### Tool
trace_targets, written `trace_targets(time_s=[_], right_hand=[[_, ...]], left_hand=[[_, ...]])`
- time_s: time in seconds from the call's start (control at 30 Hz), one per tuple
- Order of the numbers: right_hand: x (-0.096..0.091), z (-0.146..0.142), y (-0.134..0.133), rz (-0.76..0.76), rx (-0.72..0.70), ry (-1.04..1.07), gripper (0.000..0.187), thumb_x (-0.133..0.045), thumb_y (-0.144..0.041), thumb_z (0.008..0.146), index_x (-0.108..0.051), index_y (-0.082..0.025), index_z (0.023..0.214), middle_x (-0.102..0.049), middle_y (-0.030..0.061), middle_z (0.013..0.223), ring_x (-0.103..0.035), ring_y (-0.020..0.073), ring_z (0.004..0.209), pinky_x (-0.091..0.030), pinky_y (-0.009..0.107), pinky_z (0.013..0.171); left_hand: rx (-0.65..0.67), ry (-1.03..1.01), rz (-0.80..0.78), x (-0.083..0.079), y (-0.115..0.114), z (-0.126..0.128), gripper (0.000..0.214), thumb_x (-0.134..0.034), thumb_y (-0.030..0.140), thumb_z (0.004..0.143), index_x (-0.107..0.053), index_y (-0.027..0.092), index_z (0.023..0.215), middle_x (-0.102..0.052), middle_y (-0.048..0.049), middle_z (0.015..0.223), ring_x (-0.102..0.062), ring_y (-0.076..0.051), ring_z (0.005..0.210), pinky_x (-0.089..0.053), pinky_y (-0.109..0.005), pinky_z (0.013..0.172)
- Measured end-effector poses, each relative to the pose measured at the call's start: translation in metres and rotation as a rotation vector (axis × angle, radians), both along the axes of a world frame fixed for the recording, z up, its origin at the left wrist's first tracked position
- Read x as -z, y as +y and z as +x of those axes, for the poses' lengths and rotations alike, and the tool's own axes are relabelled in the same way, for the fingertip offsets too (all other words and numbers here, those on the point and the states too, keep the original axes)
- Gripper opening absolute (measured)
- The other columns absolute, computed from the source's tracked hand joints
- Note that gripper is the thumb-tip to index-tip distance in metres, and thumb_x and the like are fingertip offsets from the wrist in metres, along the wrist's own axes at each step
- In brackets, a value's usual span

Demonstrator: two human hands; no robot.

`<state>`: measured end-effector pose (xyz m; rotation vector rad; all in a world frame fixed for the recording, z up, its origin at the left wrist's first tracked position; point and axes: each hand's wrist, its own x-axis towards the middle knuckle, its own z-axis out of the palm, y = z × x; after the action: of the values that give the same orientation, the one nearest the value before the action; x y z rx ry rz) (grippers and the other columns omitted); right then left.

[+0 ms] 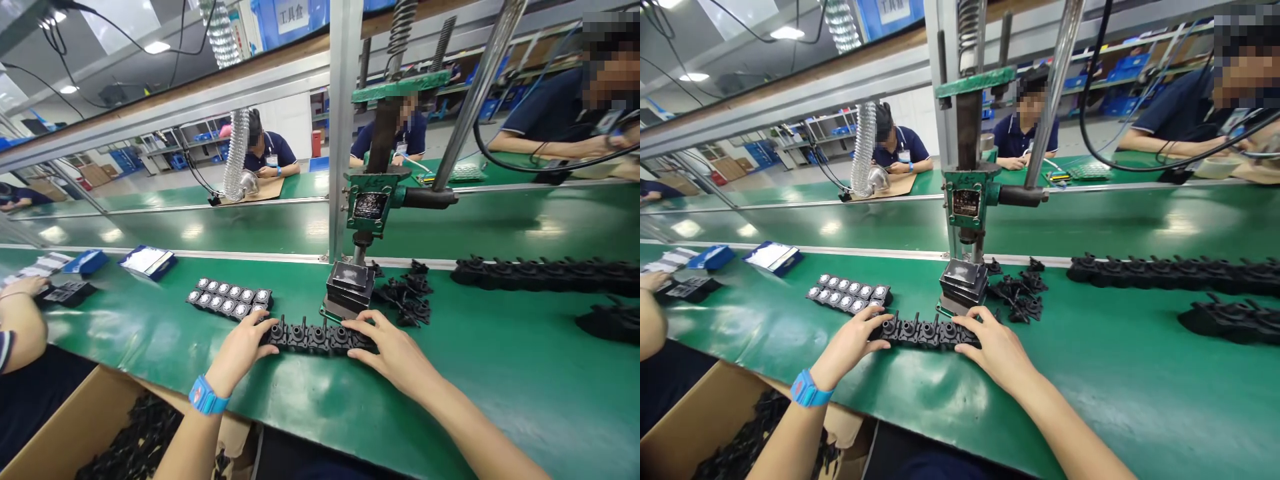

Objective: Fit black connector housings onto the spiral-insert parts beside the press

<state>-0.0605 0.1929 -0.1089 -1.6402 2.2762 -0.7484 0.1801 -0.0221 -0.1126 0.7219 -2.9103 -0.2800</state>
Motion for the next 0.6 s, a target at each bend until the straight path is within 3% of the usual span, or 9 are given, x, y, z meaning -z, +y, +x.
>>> trace_targets(time_s=[0.17, 0.33, 0.47, 0.6], right_hand=[[-0.009, 0.001, 0.006, 0.032, -0.039, -0.096, 0.039, -0.068, -0.027, 0.083, -0.065, -0.029, 0.122, -0.056, 0.0044, 0.126, -0.063, 0.0191, 0.105, -0.051, 0.031, 0.094], [-0.016, 0.000, 0.042, 0.069, 0.011, -0.100, 0.045, -0.078, -0.030, 0.076, -0.067, -0.033, 0.119, -0.060, 0.0010, 0.120, -0.064, 0.0150, 0.100, -0.050, 0.022, 0.088], [-0.021, -0.004, 0.085, 0.072, 0.060, -0.147, 0.044, -0.078, -0.027, 0.076, -0.068, -0.033, 0.118, -0.060, 0.0011, 0.120, -0.063, 0.0147, 0.102, -0.049, 0.022, 0.091], [-0.023, -0.021, 0.123, 0.076, 0.129, -0.222, 0.042, -0.073, -0.020, 0.078, -0.068, -0.032, 0.118, -0.060, 0.0017, 0.121, -0.061, 0.0158, 0.109, -0.048, 0.025, 0.098]], left_hand=[[0.072, 0.054, -0.006, 0.017, -0.002, 0.002, 0.044, -0.070, 0.030, 0.082, -0.063, 0.027, 0.125, -0.060, -0.0072, 0.131, -0.066, -0.026, 0.111, -0.055, -0.037, 0.096], [0.180, 0.051, 0.059, 0.047, 0.004, 0.005, 0.040, -0.066, 0.043, 0.082, -0.067, 0.032, 0.120, -0.064, -0.0049, 0.125, -0.072, -0.027, 0.099, -0.061, -0.030, 0.079], [0.195, 0.039, 0.063, 0.059, 0.039, -0.010, 0.039, -0.060, 0.041, 0.083, -0.065, 0.033, 0.122, -0.064, -0.0048, 0.124, -0.074, -0.024, 0.084, -0.061, -0.030, 0.069], [0.215, 0.007, 0.030, 0.041, 0.094, -0.047, 0.037, -0.061, 0.037, 0.085, -0.064, 0.027, 0.121, -0.063, -0.0089, 0.122, -0.073, -0.025, 0.085, -0.061, -0.033, 0.073]])
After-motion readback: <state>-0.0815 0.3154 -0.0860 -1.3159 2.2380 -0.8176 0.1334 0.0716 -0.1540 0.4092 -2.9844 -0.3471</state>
